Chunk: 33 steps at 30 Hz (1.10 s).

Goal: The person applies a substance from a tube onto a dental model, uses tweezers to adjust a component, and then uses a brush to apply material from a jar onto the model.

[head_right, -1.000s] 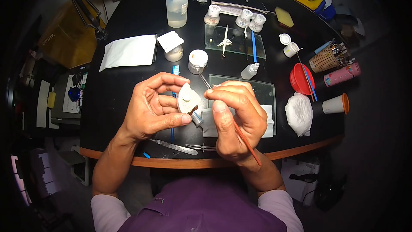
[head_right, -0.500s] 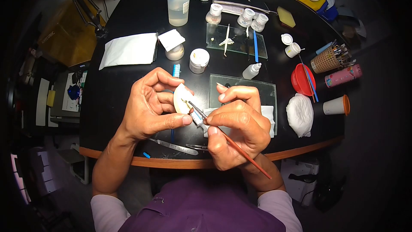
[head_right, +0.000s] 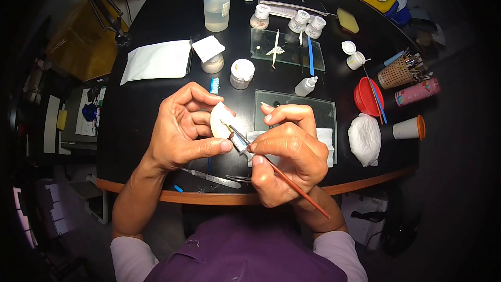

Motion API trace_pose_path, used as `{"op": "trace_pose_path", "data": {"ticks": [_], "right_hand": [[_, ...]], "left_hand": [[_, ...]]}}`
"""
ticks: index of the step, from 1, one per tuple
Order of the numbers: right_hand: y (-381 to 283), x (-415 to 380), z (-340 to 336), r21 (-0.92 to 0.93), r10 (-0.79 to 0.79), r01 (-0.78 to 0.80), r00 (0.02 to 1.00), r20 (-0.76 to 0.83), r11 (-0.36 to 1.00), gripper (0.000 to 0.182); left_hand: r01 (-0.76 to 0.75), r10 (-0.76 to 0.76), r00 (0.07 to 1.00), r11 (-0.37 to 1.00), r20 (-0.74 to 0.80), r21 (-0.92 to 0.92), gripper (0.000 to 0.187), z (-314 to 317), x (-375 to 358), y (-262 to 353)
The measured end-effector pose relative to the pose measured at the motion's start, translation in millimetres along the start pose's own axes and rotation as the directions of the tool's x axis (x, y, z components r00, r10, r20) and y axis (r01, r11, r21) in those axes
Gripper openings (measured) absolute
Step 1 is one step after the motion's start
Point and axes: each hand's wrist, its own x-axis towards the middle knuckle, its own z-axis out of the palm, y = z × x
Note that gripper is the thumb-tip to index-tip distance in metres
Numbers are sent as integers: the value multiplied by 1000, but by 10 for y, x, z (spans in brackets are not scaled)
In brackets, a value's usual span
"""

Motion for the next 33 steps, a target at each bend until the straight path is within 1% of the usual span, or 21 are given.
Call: {"op": "trace_pose_path", "data": {"ticks": [8, 14, 17, 20, 23, 33], "right_hand": [[-25, 10, -19, 0, -2, 2, 1000, 1, 1000, 19], [10, -13, -7, 7, -3, 3, 1000, -11, 1000, 19], [-3, -4, 2, -11, 4, -4, 1000, -10, 1000, 18], [-2, -1, 22, -27, 8, -9, 1000, -14, 1000, 18], [7, 1, 31, -39, 11, -11, 1000, -5, 999, 20], [9, 13, 50, -78, 2, -2, 1000, 4, 997, 25]], "left_hand": [[2, -2, 1000, 1000, -11, 3, 62, 14, 5, 5], [-89, 93, 995, 992, -46, 91, 65, 37, 19, -37], [-173, 182, 979, 980, -89, 100, 62, 59, 26, -92], [-188, 200, 976, 973, -83, 137, 62, 51, 28, -109], [-203, 217, 975, 958, -49, 204, 66, 31, 25, -108], [-188, 207, 977, 953, -56, 236, 64, 38, 22, -103]]}}
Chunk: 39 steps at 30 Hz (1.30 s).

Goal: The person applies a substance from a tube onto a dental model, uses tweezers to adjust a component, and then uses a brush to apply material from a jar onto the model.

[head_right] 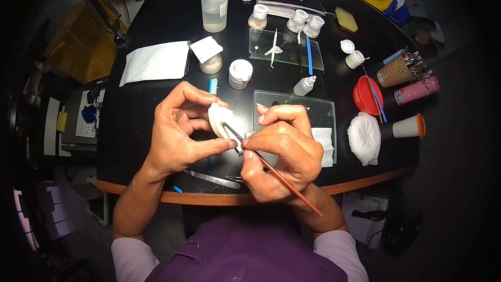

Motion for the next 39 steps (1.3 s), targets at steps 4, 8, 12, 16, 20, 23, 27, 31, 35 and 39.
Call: {"op": "trace_pose_path", "data": {"ticks": [4, 8, 12, 16, 20, 23, 27, 31, 35, 39], "right_hand": [[-12, 4, -9, 17, 6, -7, 1000, 13, 1000, 24], [-9, -7, -26, 28, 5, -5, 1000, 17, 1000, 21], [-18, -5, -27, 37, 4, -4, 1000, 8, 999, 20], [-12, -13, -23, 38, 0, -1, 1000, 13, 999, 19], [-17, -14, -34, 56, -7, 8, 1000, -2, 998, 19], [-19, -15, -38, 54, -16, 16, 1000, -7, 998, 19], [-19, -10, -41, 54, -23, 23, 1000, -7, 998, 20], [-14, -18, -44, 55, -21, 21, 1000, -8, 998, 20], [-21, -12, -48, 40, -10, 10, 1000, -15, 999, 19], [0, -33, -53, 56, 33, -30, 998, -54, 998, 16]], "left_hand": [[8, -8, 1000, 1000, -3, 1, 64, 1, 0, 11], [4, -4, 1000, 1000, -5, -6, 65, 5, 0, 7], [-11, 11, 999, 1000, -35, -15, 60, 20, 1, -9], [23, -23, 1000, 1000, 1, -6, 66, 4, 2, 13], [60, -60, 998, 997, 8, -45, 66, 12, 11, 33], [81, -81, 997, 995, 1, -56, 66, 22, 12, 46], [80, -79, 997, 995, 18, -54, 67, 23, 10, 66], [97, -95, 995, 993, 32, -73, 68, 27, 10, 83], [103, -100, 994, 992, 45, -71, 70, 18, 7, 82], [142, -141, 990, 986, 22, -91, 72, 32, 8, 125]]}}
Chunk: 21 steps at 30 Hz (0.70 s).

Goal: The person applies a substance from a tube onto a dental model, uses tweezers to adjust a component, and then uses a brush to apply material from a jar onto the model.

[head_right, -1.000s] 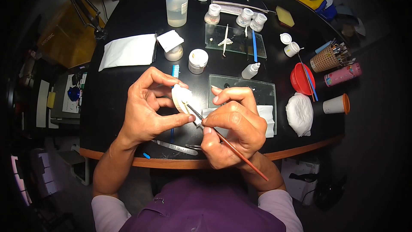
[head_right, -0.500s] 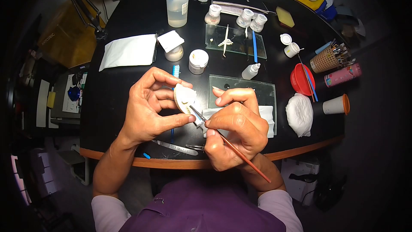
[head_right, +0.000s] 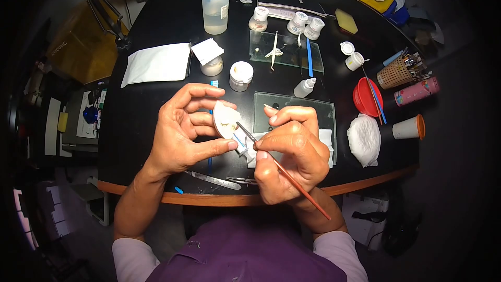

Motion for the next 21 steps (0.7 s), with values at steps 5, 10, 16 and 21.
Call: {"op": "trace_pose_path", "data": {"ticks": [5, 10, 16, 21], "right_hand": [[35, -29, 3, 46, 35, -33, 998, -52, 998, 13], [37, -42, 20, 65, 42, -37, 997, -70, 997, 12], [30, -37, 8, 46, 35, -32, 998, -53, 998, 12], [14, -29, 18, 53, 45, -42, 998, -51, 998, 14]], "left_hand": [[96, -96, 995, 994, 1, -48, 66, -46, 4, 47], [109, -110, 994, 990, 3, -86, 64, -54, 6, 43], [106, -106, 994, 992, 17, -65, 64, -65, 2, 40], [108, -107, 994, 992, 18, -65, 65, -68, 0, 42]]}}
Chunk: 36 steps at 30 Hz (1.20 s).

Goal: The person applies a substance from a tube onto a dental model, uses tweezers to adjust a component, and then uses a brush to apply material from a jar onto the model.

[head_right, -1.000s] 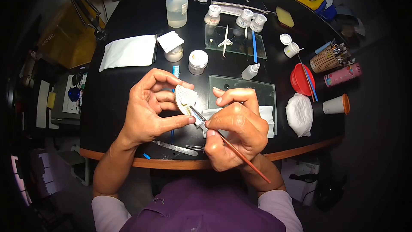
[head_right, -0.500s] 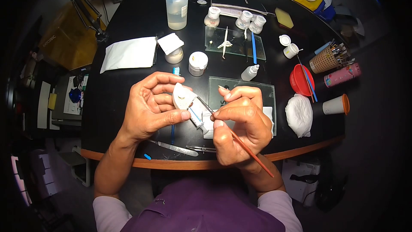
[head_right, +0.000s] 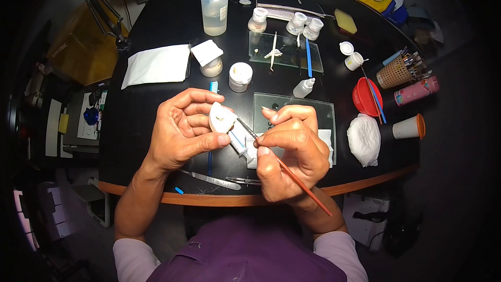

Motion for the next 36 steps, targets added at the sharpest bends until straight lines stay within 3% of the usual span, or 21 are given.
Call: {"op": "trace_pose_path", "data": {"ticks": [11, 17, 36], "right_hand": [[-42, 50, 0, -51, -63, 68, 994, 94, 996, 20], [-47, 52, 7, -69, -62, 69, 993, 102, 995, 19], [-22, 49, 24, -95, -55, 65, 993, 106, 993, 22]], "left_hand": [[-136, 136, 991, 991, -2, -14, 65, 34, 15, -99], [-215, 210, 976, 970, 57, 111, 64, 16, 13, -120], [-206, 200, 978, 964, 52, 166, 62, 36, 13, -116]]}}
